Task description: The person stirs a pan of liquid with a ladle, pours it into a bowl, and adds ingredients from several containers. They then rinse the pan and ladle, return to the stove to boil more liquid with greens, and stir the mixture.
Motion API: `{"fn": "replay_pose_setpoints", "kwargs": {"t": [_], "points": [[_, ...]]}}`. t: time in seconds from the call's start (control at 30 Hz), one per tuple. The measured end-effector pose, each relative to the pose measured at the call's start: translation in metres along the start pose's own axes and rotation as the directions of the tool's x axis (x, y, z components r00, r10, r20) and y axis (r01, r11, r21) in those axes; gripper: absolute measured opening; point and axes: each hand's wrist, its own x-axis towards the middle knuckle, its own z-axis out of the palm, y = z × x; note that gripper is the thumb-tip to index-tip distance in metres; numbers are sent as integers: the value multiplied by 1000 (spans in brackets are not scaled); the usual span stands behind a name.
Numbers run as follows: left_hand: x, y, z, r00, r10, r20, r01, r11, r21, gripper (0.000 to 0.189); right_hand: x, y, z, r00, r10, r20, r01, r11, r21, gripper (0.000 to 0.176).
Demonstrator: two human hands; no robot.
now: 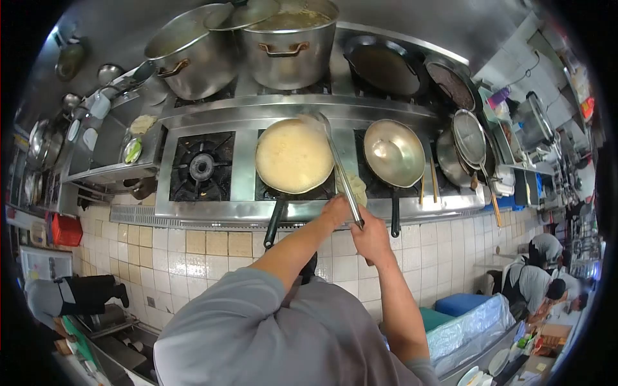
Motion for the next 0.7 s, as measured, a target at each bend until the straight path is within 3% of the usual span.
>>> {"fn": "replay_pose_setpoints", "kwargs": {"t": [0.03,0.07,0.1,0.17,0.2,0.23,0.27,0.3,0.33,0.37,0.4,0.43,0.47,0.5,0.53,0.57,0.6,0.63,0.67,0.7], "points": [[-9,6,-14,988,10,155,-19,998,58,30,8,2,5,1000,-4,2,4,1000,-8,40],[-16,-8,5,996,80,48,-78,996,-38,28,13,2,6,993,70,94,-74,996,44,32],[-34,-11,10,976,203,-82,-210,973,-98,23,16,9,15,994,50,98,-56,997,54,32],[-84,-14,9,915,270,-298,-328,931,-163,20,17,28,39,971,39,237,-115,941,317,23],[-117,-14,5,899,222,-377,-311,931,-192,22,13,18,38,915,115,386,-292,849,440,17],[-146,-37,21,920,222,-322,-279,949,-145,25,10,21,45,914,102,392,-286,847,447,17],[-176,-66,34,940,215,-265,-248,964,-98,28,6,28,55,873,121,473,-414,697,586,17],[-210,-74,18,978,82,-192,-117,977,-178,29,2,32,62,823,123,554,-532,506,679,18],[-247,-77,-5,993,-49,-111,20,968,-249,31,-1,30,61,820,115,560,-534,504,679,18],[-281,-81,-26,976,-208,-71,172,925,-339,34,-6,25,57,787,97,610,-605,321,729,20],[-317,-92,-37,945,-290,-153,238,928,-288,31,-11,21,53,753,71,655,-658,124,743,23],[-357,-129,-28,916,-326,-235,257,925,-280,28,-15,20,50,750,67,658,-660,122,741,23],[-397,-158,-18,807,-536,-248,403,807,-432,26,-18,18,47,757,59,650,-650,155,744,24],[-435,-171,-26,738,-589,-329,497,805,-326,23,-21,15,44,766,52,641,-638,189,747,26],[-481,-200,-9,603,-683,-412,508,727,-462,19,-26,9,40,787,67,614,-610,240,756,23],[-544,-273,40,391,-860,-329,696,510,-506,18,-30,8,40,789,66,611,-606,242,757,23],[-588,-283,46,456,-877,-149,890,445,102,12,-34,9,40,824,76,561,-542,392,744,19],[-631,-292,50,505,-862,37,619,392,680,20,-37,6,42,860,78,504,-463,533,708,15],[-664,-300,70,333,-936,114,600,303,741,38,-43,-7,35,868,83,490,-453,537,711,15],[-681,-285,73,261,-930,259,498,359,789,39,-52,-28,21,905,117,410,-371,689,622,20]]}}
